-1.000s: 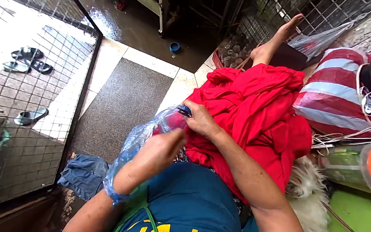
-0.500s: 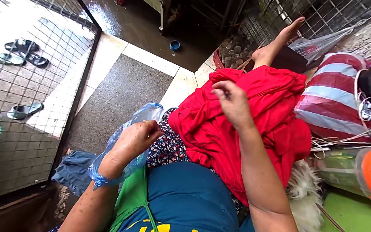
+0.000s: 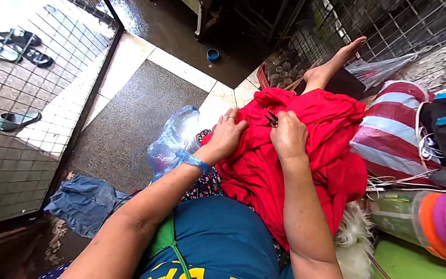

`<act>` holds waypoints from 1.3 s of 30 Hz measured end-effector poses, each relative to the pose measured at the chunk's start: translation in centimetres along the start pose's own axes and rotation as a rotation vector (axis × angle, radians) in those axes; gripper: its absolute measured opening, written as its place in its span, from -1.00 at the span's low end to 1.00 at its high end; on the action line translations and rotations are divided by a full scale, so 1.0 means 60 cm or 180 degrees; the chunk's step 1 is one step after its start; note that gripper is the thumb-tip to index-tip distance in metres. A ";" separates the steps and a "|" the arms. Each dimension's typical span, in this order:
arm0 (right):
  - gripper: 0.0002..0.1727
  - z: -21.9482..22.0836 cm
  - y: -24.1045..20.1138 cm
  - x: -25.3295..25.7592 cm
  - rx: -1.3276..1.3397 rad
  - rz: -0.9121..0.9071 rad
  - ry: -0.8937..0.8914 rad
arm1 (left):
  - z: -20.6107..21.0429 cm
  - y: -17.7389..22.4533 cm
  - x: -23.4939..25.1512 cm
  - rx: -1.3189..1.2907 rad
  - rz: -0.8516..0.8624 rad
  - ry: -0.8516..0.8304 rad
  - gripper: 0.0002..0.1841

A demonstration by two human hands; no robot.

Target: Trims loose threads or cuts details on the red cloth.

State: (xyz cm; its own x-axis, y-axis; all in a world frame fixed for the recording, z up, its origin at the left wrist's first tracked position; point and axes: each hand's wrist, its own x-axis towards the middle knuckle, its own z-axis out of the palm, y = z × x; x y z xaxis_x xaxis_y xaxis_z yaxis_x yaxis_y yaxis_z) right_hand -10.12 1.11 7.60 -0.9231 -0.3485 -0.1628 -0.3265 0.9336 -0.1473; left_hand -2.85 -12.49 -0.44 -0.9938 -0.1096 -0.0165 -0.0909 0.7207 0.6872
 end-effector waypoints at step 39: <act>-0.92 -0.033 0.146 0.017 0.3702 -0.0217 0.1476 | -0.068 0.016 -0.167 -0.0469 0.0305 -0.0432 -0.76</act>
State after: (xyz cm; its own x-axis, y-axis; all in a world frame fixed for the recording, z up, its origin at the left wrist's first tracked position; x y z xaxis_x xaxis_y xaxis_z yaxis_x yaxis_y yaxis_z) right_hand -14.35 9.11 8.06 -0.9730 -0.1108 0.2023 -0.2217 0.2069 -0.9529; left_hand 7.26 -13.52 3.34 -0.9978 0.0549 -0.0369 0.0046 0.6144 0.7890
